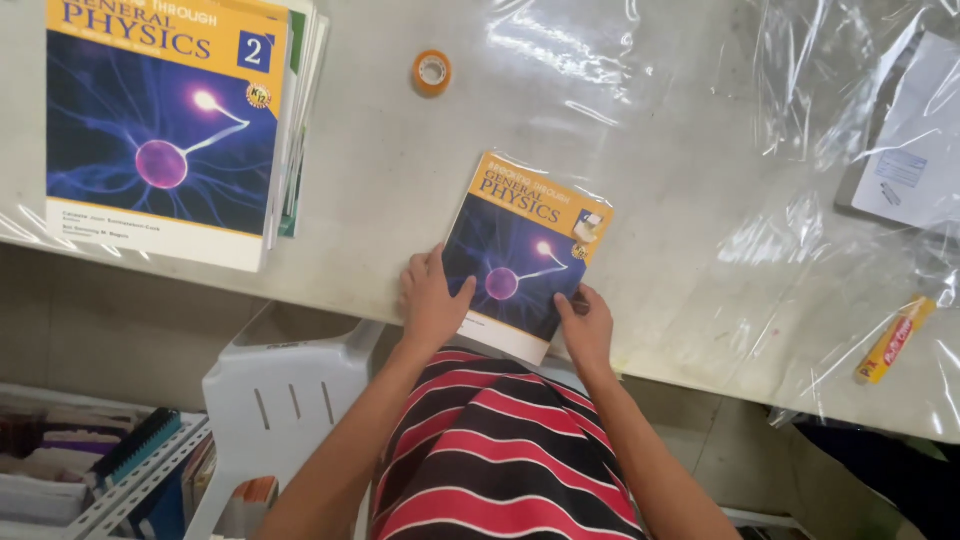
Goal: The person is wrapping physics textbooks with clear plastic film and tape in a library.
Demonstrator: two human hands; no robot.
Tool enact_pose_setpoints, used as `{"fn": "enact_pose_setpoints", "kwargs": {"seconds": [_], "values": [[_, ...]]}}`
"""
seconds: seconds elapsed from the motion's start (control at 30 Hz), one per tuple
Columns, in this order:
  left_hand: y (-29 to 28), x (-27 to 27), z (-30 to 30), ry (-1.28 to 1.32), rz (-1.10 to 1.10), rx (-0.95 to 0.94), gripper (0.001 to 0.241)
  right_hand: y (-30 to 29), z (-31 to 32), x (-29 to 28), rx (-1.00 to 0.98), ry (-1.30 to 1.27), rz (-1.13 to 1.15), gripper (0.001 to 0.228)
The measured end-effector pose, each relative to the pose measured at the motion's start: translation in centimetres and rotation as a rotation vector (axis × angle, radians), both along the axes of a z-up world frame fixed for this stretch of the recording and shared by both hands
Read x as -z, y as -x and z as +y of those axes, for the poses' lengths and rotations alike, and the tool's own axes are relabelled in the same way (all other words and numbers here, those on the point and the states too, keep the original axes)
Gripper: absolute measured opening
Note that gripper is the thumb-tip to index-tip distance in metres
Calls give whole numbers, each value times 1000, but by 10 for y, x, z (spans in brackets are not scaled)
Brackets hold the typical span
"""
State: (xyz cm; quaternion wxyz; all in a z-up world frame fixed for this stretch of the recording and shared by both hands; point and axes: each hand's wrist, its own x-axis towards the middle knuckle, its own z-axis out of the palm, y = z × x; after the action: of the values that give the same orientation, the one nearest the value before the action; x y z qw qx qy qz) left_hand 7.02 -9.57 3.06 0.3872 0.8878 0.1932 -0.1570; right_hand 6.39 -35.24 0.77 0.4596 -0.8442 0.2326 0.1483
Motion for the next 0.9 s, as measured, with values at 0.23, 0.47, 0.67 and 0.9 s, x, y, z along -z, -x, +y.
{"fn": "enact_pose_setpoints", "kwargs": {"seconds": [0.23,0.47,0.67,0.9], "values": [[19,16,12,61,-150,51,68,-85,30,-60,-73,263,-293,64],[6,3,13,81,-74,45,67,-121,13,-39,-394,488,-336,29],[6,-1,10,25,-39,47,66,-135,-19,-28,-375,308,-454,15],[3,2,8,65,2,51,66,-187,-110,-97,-69,222,-538,15]]}}
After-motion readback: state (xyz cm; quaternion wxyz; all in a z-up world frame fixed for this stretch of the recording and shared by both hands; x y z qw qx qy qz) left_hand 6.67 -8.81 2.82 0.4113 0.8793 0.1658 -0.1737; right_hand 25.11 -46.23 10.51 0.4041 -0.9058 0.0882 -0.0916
